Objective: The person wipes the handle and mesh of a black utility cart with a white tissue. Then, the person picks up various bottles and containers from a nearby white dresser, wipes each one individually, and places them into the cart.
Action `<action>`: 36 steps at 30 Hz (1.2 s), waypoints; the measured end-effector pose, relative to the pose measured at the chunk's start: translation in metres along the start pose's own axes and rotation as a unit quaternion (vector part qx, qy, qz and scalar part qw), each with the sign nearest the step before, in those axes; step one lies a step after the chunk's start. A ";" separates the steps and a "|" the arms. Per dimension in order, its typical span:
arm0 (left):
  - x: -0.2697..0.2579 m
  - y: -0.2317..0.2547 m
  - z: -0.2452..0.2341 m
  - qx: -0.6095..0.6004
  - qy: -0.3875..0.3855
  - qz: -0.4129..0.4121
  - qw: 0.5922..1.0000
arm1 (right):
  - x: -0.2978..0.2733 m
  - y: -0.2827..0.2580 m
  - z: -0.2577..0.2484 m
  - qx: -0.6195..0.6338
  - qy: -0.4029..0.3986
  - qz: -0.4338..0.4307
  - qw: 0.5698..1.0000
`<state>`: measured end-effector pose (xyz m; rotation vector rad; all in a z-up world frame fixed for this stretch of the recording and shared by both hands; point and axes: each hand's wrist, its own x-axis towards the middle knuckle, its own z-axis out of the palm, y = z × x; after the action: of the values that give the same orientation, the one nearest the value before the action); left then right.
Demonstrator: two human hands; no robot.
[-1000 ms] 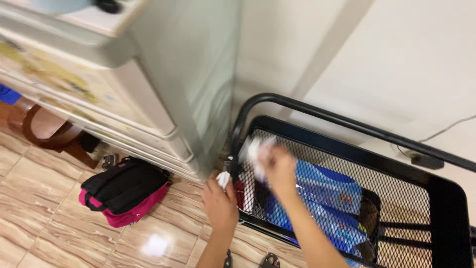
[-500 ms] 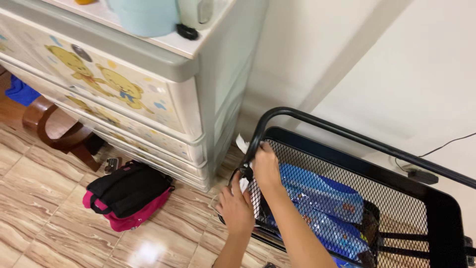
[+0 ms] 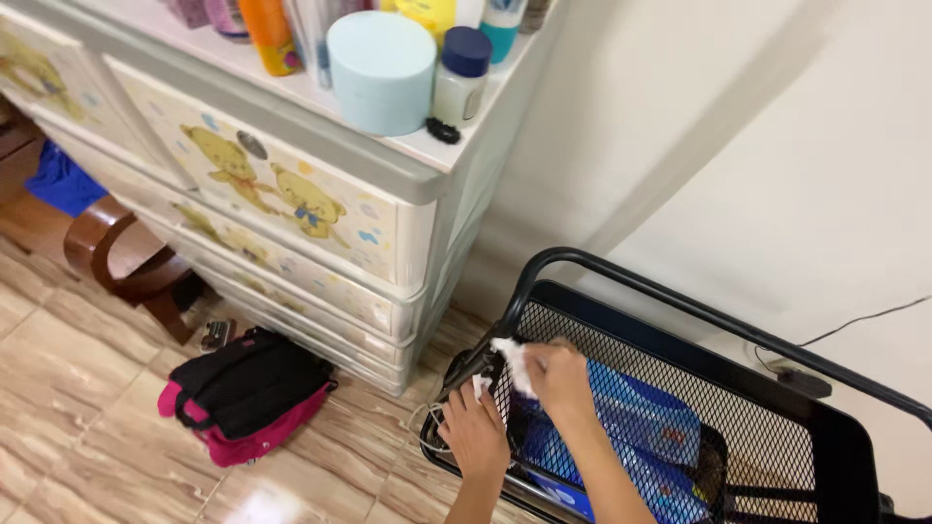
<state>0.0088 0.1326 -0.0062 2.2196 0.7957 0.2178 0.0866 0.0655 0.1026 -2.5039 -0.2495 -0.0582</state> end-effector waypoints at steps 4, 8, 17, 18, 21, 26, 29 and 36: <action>-0.002 -0.013 0.013 -0.020 -0.019 0.011 1.000 | -0.012 -0.011 0.044 -0.206 -0.069 0.006 0.976; 0.004 -0.031 0.031 0.016 -0.008 0.027 0.999 | -0.014 0.001 0.077 -0.194 -0.014 -0.139 0.971; 0.004 -0.038 0.032 0.059 0.027 0.041 0.997 | -0.020 0.025 0.043 -0.018 0.008 -0.198 0.980; 0.002 -0.037 0.025 0.045 0.025 0.048 0.998 | -0.028 0.024 0.047 -0.003 -0.001 -0.217 0.976; -0.003 -0.018 0.015 0.092 0.026 0.039 0.995 | -0.035 0.041 0.047 0.098 0.019 -0.238 0.966; -0.001 -0.002 -0.009 0.186 0.033 0.230 0.955 | -0.053 0.109 0.031 0.169 -0.001 0.189 0.967; 0.008 0.010 -0.011 0.265 -0.063 0.426 0.863 | -0.086 0.134 0.051 0.073 -0.064 -0.048 0.994; 0.019 0.027 -0.019 0.193 -0.223 0.521 0.801 | -0.046 0.204 -0.033 0.030 -0.192 -0.106 0.975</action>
<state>0.0290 0.1414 0.0248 2.7116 -0.7729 0.0307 0.0811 -0.1232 0.0065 -2.4023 -0.6670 0.3445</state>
